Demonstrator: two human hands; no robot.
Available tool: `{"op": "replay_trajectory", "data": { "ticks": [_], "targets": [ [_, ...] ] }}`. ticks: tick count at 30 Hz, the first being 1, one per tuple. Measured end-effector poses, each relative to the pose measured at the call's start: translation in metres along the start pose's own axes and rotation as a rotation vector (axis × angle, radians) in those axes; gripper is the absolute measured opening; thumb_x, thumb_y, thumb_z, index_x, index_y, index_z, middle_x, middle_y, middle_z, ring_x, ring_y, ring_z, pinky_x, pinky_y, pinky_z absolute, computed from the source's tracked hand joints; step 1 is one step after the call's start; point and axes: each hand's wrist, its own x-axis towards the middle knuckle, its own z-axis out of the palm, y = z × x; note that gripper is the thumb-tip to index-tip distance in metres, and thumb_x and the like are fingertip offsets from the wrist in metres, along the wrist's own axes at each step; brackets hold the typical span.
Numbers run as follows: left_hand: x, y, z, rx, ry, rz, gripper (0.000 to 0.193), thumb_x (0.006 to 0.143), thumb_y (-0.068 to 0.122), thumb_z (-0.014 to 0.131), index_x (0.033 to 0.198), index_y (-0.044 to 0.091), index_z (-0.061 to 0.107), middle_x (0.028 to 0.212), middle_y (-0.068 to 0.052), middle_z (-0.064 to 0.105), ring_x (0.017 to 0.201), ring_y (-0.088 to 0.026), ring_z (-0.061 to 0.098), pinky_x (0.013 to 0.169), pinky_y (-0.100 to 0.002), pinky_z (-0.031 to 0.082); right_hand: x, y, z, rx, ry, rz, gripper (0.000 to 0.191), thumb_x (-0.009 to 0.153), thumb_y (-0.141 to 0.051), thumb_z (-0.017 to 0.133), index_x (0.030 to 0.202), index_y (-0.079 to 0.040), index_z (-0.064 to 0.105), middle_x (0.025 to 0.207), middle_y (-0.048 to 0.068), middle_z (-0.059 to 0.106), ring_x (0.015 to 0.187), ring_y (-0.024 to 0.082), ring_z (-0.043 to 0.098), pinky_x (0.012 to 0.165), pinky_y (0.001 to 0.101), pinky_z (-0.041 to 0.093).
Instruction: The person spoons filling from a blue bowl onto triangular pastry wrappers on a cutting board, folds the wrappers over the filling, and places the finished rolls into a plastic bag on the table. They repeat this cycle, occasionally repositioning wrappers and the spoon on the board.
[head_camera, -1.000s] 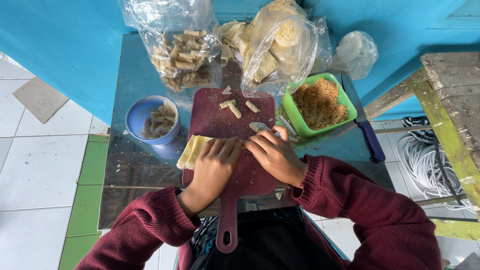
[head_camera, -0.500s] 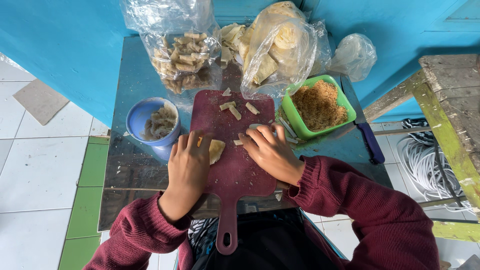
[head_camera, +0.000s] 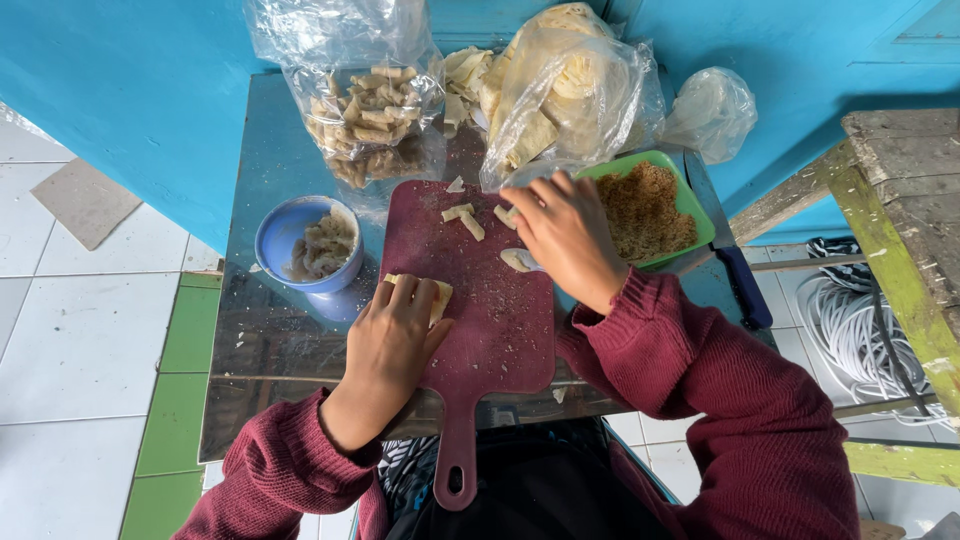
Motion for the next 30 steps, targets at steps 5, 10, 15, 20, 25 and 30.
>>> {"op": "replay_trajectory", "data": {
  "ticks": [5, 10, 15, 20, 25, 30],
  "targets": [
    [-0.002, -0.012, 0.002, -0.159, -0.058, -0.141, 0.016, 0.091, 0.019, 0.073, 0.095, 0.008, 0.063, 0.091, -0.009, 0.068, 0.086, -0.03, 0.07, 0.067, -0.04, 0.058, -0.015, -0.04, -0.013, 0.322, -0.088, -0.031, 0.022, 0.091, -0.025, 0.081, 0.083, -0.013, 0.065, 0.089, 0.0, 0.063, 0.087, 0.019, 0.055, 0.087, 0.0394, 0.044],
    [0.0, -0.031, 0.001, -0.406, -0.13, -0.232, 0.018, 0.093, 0.019, 0.071, 0.1, 0.005, 0.062, 0.088, -0.015, 0.075, 0.079, -0.034, 0.074, 0.064, -0.041, 0.058, -0.02, -0.069, -0.014, 0.509, -0.083, -0.202, 0.029, 0.085, -0.005, 0.075, 0.113, -0.011, 0.072, 0.104, 0.001, 0.067, 0.102, 0.02, 0.061, 0.091, 0.0377, 0.048],
    [0.002, -0.037, -0.002, -0.472, -0.174, -0.24, 0.016, 0.094, 0.017, 0.071, 0.101, 0.004, 0.064, 0.086, -0.016, 0.076, 0.082, -0.032, 0.076, 0.064, -0.038, 0.059, -0.024, -0.078, -0.006, 0.613, -0.109, -0.191, 0.041, 0.084, 0.002, 0.071, 0.123, -0.009, 0.07, 0.116, 0.003, 0.067, 0.107, 0.022, 0.061, 0.097, 0.0356, 0.051],
    [0.004, -0.038, -0.006, -0.625, -0.183, -0.242, 0.02, 0.092, 0.009, 0.067, 0.11, 0.002, 0.061, 0.09, -0.013, 0.078, 0.084, -0.025, 0.079, 0.068, -0.035, 0.061, -0.027, -0.084, 0.0, 0.546, -0.037, -0.283, 0.047, 0.086, -0.004, 0.071, 0.133, -0.009, 0.069, 0.119, 0.003, 0.066, 0.105, 0.019, 0.059, 0.098, 0.0371, 0.049],
    [0.005, -0.037, -0.005, -0.543, -0.135, -0.224, 0.025, 0.094, 0.008, 0.066, 0.115, 0.001, 0.055, 0.093, -0.015, 0.077, 0.084, -0.028, 0.078, 0.068, -0.036, 0.061, -0.031, -0.079, 0.001, 0.343, -0.088, -0.351, 0.049, 0.084, -0.009, 0.069, 0.133, -0.007, 0.068, 0.12, 0.003, 0.063, 0.107, 0.02, 0.057, 0.099, 0.0377, 0.048],
    [0.005, -0.037, -0.003, -0.521, -0.179, -0.284, 0.025, 0.096, 0.01, 0.063, 0.117, 0.001, 0.054, 0.091, -0.016, 0.076, 0.083, -0.031, 0.077, 0.068, -0.039, 0.06, -0.033, -0.079, 0.004, 0.338, -0.106, -0.338, 0.044, 0.086, -0.009, 0.069, 0.13, -0.007, 0.068, 0.12, 0.004, 0.061, 0.11, 0.021, 0.056, 0.1, 0.0378, 0.048]
  ]
}}
